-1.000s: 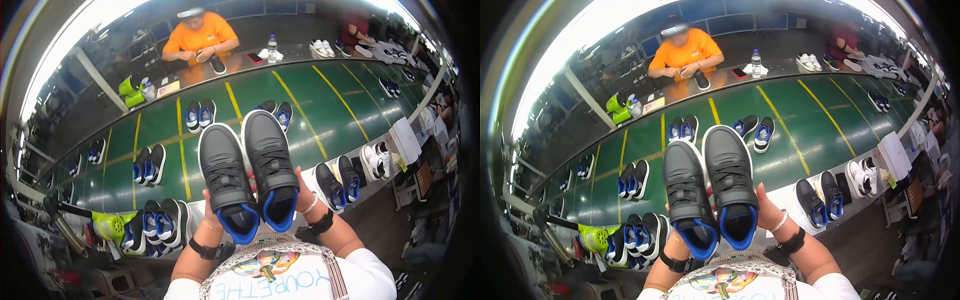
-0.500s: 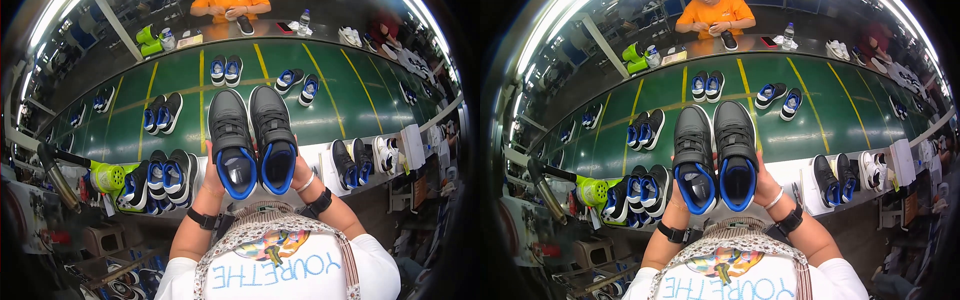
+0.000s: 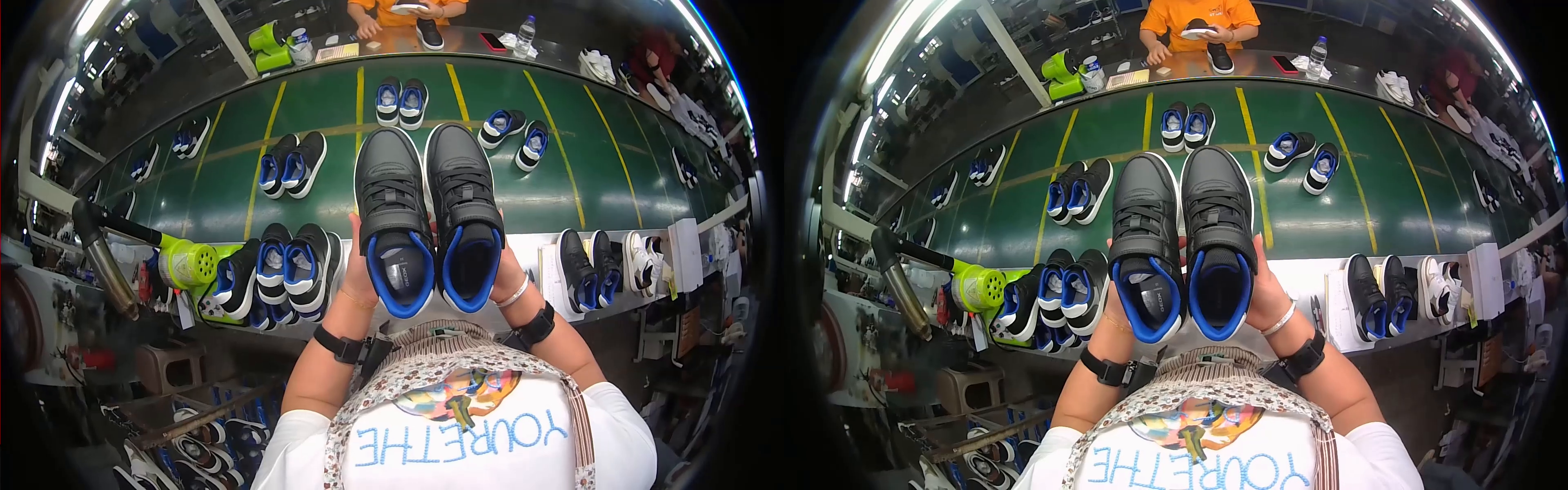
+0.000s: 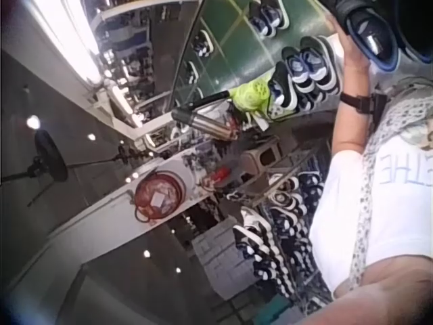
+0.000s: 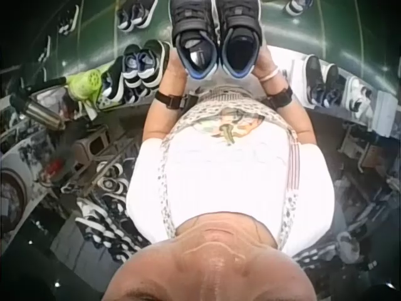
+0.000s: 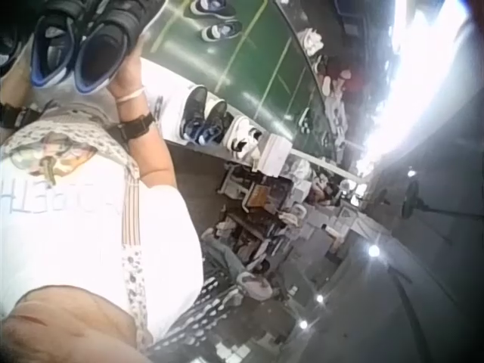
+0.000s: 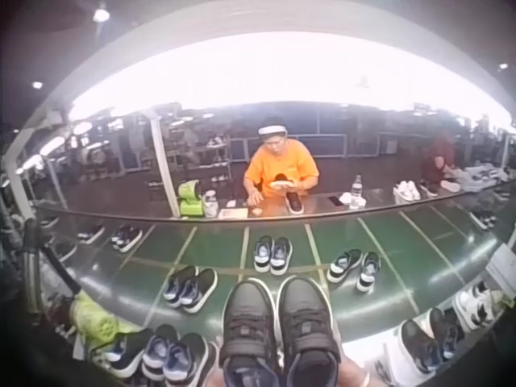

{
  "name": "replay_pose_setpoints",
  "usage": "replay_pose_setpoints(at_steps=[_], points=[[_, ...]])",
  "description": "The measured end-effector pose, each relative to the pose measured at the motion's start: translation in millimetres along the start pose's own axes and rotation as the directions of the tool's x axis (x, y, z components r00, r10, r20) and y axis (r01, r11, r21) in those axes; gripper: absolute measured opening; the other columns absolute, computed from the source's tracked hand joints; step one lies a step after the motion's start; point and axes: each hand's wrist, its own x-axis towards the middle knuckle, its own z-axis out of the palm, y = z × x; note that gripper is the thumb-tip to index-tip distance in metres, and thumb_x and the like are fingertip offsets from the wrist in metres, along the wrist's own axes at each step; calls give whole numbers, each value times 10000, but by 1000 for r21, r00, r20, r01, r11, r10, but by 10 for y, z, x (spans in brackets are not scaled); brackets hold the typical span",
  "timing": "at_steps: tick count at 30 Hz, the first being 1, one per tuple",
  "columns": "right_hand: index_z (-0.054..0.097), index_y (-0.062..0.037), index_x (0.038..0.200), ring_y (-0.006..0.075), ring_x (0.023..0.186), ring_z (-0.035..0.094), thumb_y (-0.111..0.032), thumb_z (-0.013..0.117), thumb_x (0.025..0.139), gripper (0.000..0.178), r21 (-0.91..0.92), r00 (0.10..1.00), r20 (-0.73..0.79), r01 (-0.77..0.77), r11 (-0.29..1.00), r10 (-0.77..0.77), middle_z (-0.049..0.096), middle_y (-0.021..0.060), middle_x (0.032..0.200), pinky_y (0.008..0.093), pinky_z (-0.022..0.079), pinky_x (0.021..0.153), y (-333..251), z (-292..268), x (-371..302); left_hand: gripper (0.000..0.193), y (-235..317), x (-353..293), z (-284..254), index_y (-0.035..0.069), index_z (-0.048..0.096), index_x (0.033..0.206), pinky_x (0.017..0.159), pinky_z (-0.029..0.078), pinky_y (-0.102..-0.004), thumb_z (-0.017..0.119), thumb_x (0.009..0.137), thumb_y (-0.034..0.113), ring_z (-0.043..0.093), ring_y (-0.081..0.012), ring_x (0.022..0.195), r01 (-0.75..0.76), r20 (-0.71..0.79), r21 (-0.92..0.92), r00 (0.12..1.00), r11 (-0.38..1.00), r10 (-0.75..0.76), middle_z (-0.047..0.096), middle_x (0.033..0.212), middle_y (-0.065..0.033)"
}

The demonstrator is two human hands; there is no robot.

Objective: Inspecting manufactured shoes on a production line and placing them on a rack.

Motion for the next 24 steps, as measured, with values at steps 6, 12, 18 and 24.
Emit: replay_pose_setpoints(at_steps=[6, 12, 18, 24], points=[[329, -31, 1317, 253, 1128, 480, -605, 264, 866, 733, -11, 1000, -15, -17, 1000, 17, 441, 160, 1275, 374, 407, 954, 1, 24, -28, 987, 20, -25, 8, -84, 267, 1293, 792, 527, -423, 431, 735, 713, 537, -339, 1033, 20, -5, -37, 1000, 999, -21, 451, 1185, -282], [303, -22, 1327, 249, 1141, 472, -616, 292, 854, 759, -69, 1000, 17, -12, 998, 13, 430, 167, 1283, 378, 400, 958, -28, 11, -77, 953, 3, -37, -41, -29, 294, 1306, 832, 494, -444, 379, 736, 731, 521, -339, 1059, 72, 127, -87, 990, 994, -61, 444, 1222, -249], [289, -25, 1335, 255, 1141, 475, -649, 313, 819, 810, -200, 999, 53, 17, 980, -7, 430, 172, 1286, 383, 398, 960, -64, 89, -111, 949, -9, -39, -85, 18, 298, 1323, 890, 457, -467, 386, 715, 741, 501, -335, 1098, 85, 255, -110, 965, 990, -55, 437, 1254, -221], [274, -11, 1340, 261, 1201, 420, -654, 300, 825, 825, -255, 988, 154, 55, 966, -15, 372, 161, 1338, 379, 360, 990, -72, 120, -125, 956, 9, -53, -162, 14, 295, 1324, 901, 455, -451, 411, 706, 735, 512, -294, 1096, 54, 267, 22, 962, 998, -58, 437, 1259, -211]])
